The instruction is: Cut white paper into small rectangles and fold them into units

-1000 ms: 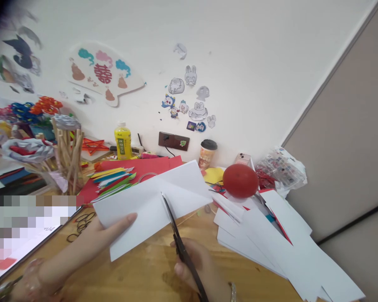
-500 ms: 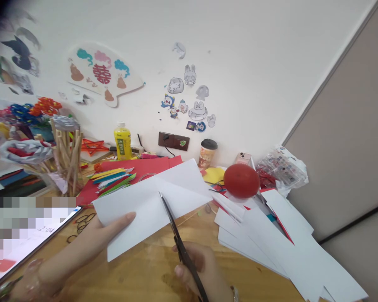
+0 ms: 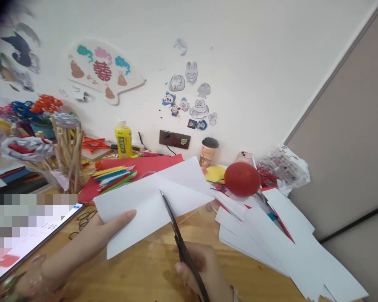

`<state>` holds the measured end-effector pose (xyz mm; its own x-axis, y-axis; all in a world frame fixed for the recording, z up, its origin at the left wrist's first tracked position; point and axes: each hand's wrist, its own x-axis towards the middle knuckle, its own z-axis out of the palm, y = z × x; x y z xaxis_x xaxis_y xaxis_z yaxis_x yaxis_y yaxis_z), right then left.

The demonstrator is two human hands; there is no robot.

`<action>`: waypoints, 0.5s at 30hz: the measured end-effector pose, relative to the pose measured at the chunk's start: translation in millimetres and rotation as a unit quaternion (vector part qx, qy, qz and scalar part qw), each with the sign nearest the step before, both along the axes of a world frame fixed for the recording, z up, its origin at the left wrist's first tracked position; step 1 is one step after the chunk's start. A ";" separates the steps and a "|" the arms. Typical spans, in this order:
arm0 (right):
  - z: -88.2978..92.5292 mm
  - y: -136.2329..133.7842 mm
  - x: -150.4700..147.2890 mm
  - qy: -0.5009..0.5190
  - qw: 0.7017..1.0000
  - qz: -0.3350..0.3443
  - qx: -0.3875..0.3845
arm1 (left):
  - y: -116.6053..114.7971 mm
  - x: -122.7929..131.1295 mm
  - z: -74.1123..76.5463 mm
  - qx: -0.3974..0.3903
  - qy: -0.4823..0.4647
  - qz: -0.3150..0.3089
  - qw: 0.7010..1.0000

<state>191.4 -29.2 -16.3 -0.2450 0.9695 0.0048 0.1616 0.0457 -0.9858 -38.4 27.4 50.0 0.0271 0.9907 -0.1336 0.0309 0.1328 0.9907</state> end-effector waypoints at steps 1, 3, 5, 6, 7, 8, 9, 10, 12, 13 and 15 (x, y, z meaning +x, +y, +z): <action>0.2 -0.4 -0.1 -0.003 1.000 -0.002 0.009 | 0.0 -0.1 0.0 -0.010 0.001 0.001 1.000; 0.7 -0.7 -0.6 -0.003 1.000 -0.002 0.024 | -0.6 0.2 0.8 -0.034 -0.001 0.005 0.999; 1.6 -0.2 -1.4 0.006 0.999 0.001 0.032 | -1.6 0.9 2.2 -0.047 -0.006 0.001 0.999; 2.2 0.4 -1.9 0.013 0.999 0.004 0.034 | -2.0 1.1 2.9 -0.053 -0.008 -0.002 0.999; 2.9 1.1 -2.3 0.020 0.999 0.007 0.036 | -2.3 1.2 3.6 -0.056 -0.007 -0.004 0.998; 3.4 2.0 -2.6 0.027 0.999 0.009 0.039 | -2.5 1.2 4.0 -0.057 -0.004 -0.004 0.998; 3.8 2.8 -2.8 0.033 0.999 0.009 0.042 | -2.6 1.1 4.4 -0.054 0.000 -0.003 0.999; 3.8 3.7 -2.9 0.040 0.998 0.009 0.044 | -2.6 1.0 4.6 -0.048 0.006 -0.002 0.999; 2.9 5.0 -2.5 0.050 0.998 0.014 0.038 | -2.5 0.8 5.2 -0.034 0.017 0.000 0.999; 1.9 5.4 -2.2 0.054 0.998 0.017 0.031 | -2.6 0.8 5.6 -0.028 0.021 0.001 0.999; -0.5 5.6 -1.4 0.060 0.998 0.023 0.019 | -3.1 1.3 7.0 -0.021 0.024 0.005 0.999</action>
<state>190.0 -23.6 -16.8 -0.2841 0.9560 0.0728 0.0403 0.0878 -0.9953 -37.1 24.3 57.0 0.0108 0.9843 -0.1764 0.0761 0.1751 0.9816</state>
